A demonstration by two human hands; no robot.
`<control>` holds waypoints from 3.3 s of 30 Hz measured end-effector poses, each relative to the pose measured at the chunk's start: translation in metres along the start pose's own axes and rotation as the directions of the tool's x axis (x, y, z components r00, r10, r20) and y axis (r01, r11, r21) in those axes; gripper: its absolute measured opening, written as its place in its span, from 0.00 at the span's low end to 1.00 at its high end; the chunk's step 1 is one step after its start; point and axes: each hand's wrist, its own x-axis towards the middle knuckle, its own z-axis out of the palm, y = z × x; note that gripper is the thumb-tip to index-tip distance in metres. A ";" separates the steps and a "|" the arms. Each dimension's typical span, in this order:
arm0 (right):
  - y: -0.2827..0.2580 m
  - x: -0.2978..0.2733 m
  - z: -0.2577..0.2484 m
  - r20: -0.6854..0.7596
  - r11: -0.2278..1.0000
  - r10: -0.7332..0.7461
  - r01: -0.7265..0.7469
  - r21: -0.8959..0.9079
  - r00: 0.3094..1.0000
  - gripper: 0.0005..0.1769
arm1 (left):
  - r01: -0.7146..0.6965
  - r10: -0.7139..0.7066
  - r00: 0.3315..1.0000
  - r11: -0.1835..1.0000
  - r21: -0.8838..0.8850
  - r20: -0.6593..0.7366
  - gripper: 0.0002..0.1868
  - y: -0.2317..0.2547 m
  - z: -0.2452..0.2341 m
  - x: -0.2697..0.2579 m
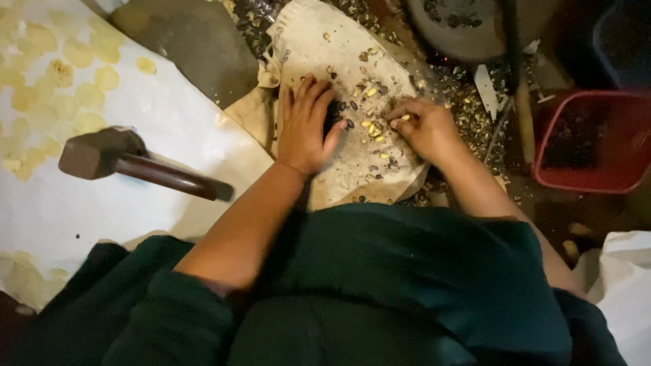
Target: Retrieving seeds from a pot and flattening them with a mallet on a stone anvil.
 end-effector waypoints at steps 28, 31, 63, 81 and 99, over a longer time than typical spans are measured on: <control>-0.091 0.020 -0.026 0.457 0.723 0.673 -0.647 -0.242 0.581 0.15 | 0.497 -0.515 0.640 -0.289 -0.818 0.570 0.15 -0.040 0.048 0.031; -0.109 0.032 -0.039 0.470 0.844 0.396 -0.515 0.152 0.789 0.19 | 0.734 -0.458 0.445 -0.305 -0.606 0.769 0.21 0.010 0.010 0.039; -0.091 0.009 -0.021 0.191 0.938 0.166 -0.214 0.273 0.968 0.22 | 0.447 -0.363 0.468 -0.689 -0.571 0.806 0.19 0.028 0.032 0.025; -0.331 0.102 0.139 0.621 0.807 -0.280 0.529 -0.261 0.732 0.33 | 0.337 -0.880 0.390 -0.139 -0.931 0.272 0.08 -0.245 -0.298 -0.111; -0.273 0.053 0.247 -0.027 0.962 -0.270 0.269 -0.041 0.962 0.27 | 0.200 -0.147 0.897 0.976 0.086 -0.416 0.12 -0.203 -0.257 -0.171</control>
